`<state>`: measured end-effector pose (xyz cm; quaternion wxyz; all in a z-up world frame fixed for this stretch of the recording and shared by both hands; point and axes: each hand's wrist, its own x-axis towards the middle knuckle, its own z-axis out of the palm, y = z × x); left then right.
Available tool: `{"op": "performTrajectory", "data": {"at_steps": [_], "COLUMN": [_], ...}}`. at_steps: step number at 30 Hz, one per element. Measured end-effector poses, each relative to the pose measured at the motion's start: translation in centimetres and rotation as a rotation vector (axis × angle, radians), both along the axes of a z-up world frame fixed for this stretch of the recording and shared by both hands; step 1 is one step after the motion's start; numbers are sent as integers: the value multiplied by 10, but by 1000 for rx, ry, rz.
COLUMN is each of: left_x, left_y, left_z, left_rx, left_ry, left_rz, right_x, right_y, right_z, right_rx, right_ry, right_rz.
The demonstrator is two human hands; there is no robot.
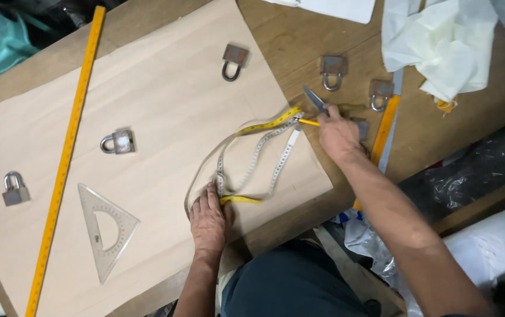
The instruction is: Drafting a pattern on a large sheet of paper using a pencil, measuring tape, and triangle ruler, with padlocks used as weights.
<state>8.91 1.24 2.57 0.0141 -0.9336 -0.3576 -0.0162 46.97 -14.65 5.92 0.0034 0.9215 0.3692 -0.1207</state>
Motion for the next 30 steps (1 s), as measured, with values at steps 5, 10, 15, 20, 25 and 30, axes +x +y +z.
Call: {"op": "performTrajectory", "data": {"at_steps": [5, 10, 15, 20, 25, 30], "left_x": [-39, -98, -195, -155, -109, -95], "left_y": [25, 88, 183, 117, 21, -3], "left_z": [-5, 32, 114, 131, 140, 126], "left_rx": [47, 153, 468, 39, -1183, -1317], "left_ry": [-41, -113, 107, -133, -431, -123], "left_rz": [-15, -20, 319, 30, 61, 423], "right_x": [0, -75, -175, -279, -340, -348], "right_y": [-4, 23, 68, 75, 77, 62], "right_z": [-6, 128, 195, 110, 77, 94], "right_rx": [-21, 52, -124, 348, 817, 883], "right_ry": [108, 305, 963, 1342, 1722, 1708], "right_rz": [-89, -271, -462, -494, -815, -1146]}}
